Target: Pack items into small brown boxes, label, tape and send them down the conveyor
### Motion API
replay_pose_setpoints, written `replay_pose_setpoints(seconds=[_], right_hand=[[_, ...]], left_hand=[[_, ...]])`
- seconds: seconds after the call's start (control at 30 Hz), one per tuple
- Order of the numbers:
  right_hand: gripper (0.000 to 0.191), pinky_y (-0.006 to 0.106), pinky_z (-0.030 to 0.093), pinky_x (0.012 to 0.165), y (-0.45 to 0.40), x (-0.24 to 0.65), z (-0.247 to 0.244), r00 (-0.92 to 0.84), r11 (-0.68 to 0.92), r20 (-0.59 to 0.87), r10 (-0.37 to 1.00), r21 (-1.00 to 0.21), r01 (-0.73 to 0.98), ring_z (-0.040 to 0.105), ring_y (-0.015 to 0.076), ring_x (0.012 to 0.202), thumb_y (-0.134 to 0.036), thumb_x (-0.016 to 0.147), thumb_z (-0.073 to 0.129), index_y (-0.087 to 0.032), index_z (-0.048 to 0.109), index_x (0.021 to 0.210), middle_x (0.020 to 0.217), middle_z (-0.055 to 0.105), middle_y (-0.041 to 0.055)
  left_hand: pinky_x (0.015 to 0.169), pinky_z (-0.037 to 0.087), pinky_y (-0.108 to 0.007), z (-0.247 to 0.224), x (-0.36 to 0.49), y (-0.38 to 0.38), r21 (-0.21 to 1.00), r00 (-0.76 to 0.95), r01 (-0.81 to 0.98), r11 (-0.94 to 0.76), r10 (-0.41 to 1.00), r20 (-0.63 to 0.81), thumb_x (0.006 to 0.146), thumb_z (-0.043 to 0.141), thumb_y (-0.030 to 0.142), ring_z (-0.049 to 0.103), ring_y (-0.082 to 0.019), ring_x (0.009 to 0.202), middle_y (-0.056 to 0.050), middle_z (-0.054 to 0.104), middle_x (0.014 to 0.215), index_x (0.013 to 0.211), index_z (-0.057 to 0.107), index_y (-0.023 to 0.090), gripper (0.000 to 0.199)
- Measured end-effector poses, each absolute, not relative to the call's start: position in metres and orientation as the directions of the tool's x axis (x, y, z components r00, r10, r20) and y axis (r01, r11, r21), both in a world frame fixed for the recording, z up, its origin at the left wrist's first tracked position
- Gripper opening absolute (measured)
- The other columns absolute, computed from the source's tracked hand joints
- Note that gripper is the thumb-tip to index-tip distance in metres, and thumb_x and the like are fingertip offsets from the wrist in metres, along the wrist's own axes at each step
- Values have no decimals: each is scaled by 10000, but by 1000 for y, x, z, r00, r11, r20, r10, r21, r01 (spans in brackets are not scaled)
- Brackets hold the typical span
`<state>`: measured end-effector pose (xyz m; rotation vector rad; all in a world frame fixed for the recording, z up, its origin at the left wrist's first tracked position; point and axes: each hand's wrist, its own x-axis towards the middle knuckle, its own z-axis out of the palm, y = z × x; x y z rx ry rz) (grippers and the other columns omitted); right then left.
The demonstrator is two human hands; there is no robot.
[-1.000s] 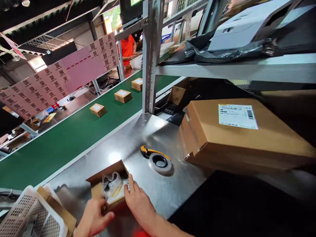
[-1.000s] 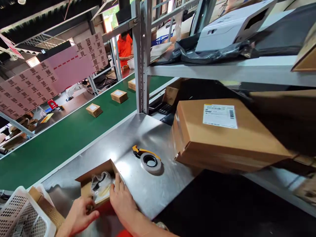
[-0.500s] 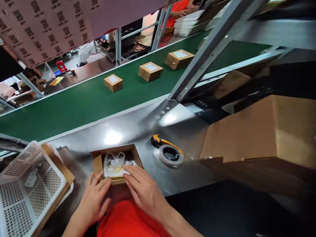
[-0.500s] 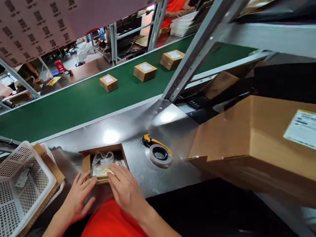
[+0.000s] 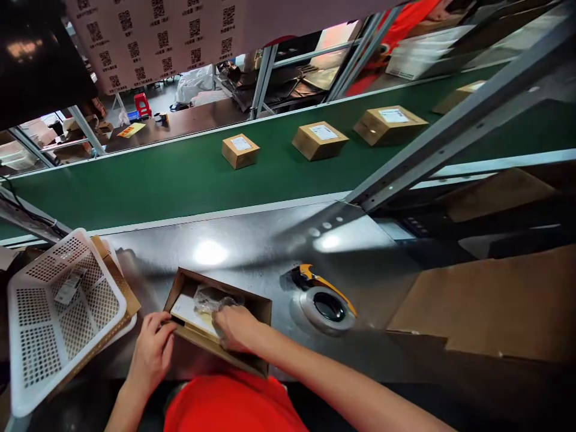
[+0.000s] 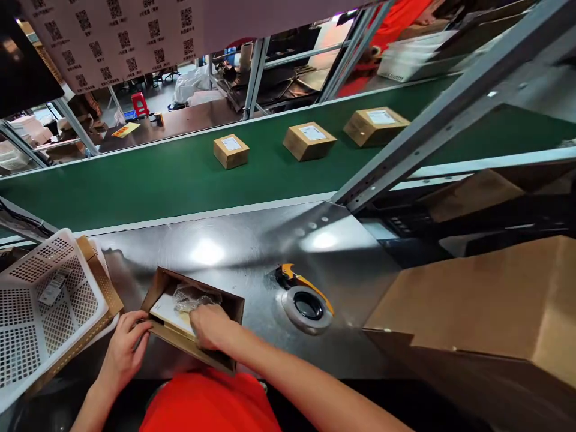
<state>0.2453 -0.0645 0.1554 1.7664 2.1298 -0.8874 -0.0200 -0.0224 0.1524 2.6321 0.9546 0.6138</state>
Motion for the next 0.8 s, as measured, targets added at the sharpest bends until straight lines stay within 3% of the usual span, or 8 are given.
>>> replay_pose_setpoints(seconds=[0.17, 0.3, 0.4, 0.67, 0.8], right_hand=[[423, 427, 614, 852, -71, 230, 147, -270, 164, -498, 824, -245, 955, 751, 362, 987, -161, 816, 680, -28, 721, 1215, 1060, 754, 253], [223, 420, 609, 772, -66, 226, 142, -303, 235, -484, 821, -198, 952, 758, 359, 898, -72, 830, 628, -62, 781, 992, 958, 769, 222], [246, 365, 597, 679, -62, 237, 144, -325, 276, -457, 828, -173, 946, 763, 310, 807, -43, 888, 547, -102, 785, 885, 876, 770, 181], [302, 384, 607, 683, -71, 267, 149, -403, 389, -355, 844, -114, 914, 752, 315, 884, -55, 943, 493, -55, 724, 1137, 1066, 736, 200], [242, 336, 569, 677, -65, 264, 144, -443, 424, -376, 814, -137, 895, 745, 290, 879, -92, 943, 542, -87, 767, 1034, 1008, 749, 172]], left_hand=[[908, 610, -388, 145, -21, -30, 389, 655, 548, -740, 669, 351, 972, 521, 81, 654, -230, 1077, -89, 706, 1206, 1117, 695, 219, 265], [879, 618, -371, 138, -20, -29, 348, 640, 557, -754, 657, 399, 985, 515, 91, 679, -220, 1023, -88, 732, 1211, 1150, 706, 210, 279], [844, 626, -341, 132, -14, -31, 318, 654, 547, -774, 633, 415, 986, 527, 88, 682, -206, 988, -81, 743, 1200, 1179, 712, 212, 295], [808, 633, -348, 130, 3, -49, 324, 602, 594, -736, 674, 429, 988, 499, 66, 665, -216, 952, -88, 746, 1211, 1149, 739, 198, 318], [810, 632, -367, 130, 6, -50, 323, 603, 596, -735, 675, 424, 990, 496, 72, 654, -231, 948, -81, 752, 1194, 1122, 743, 194, 305]])
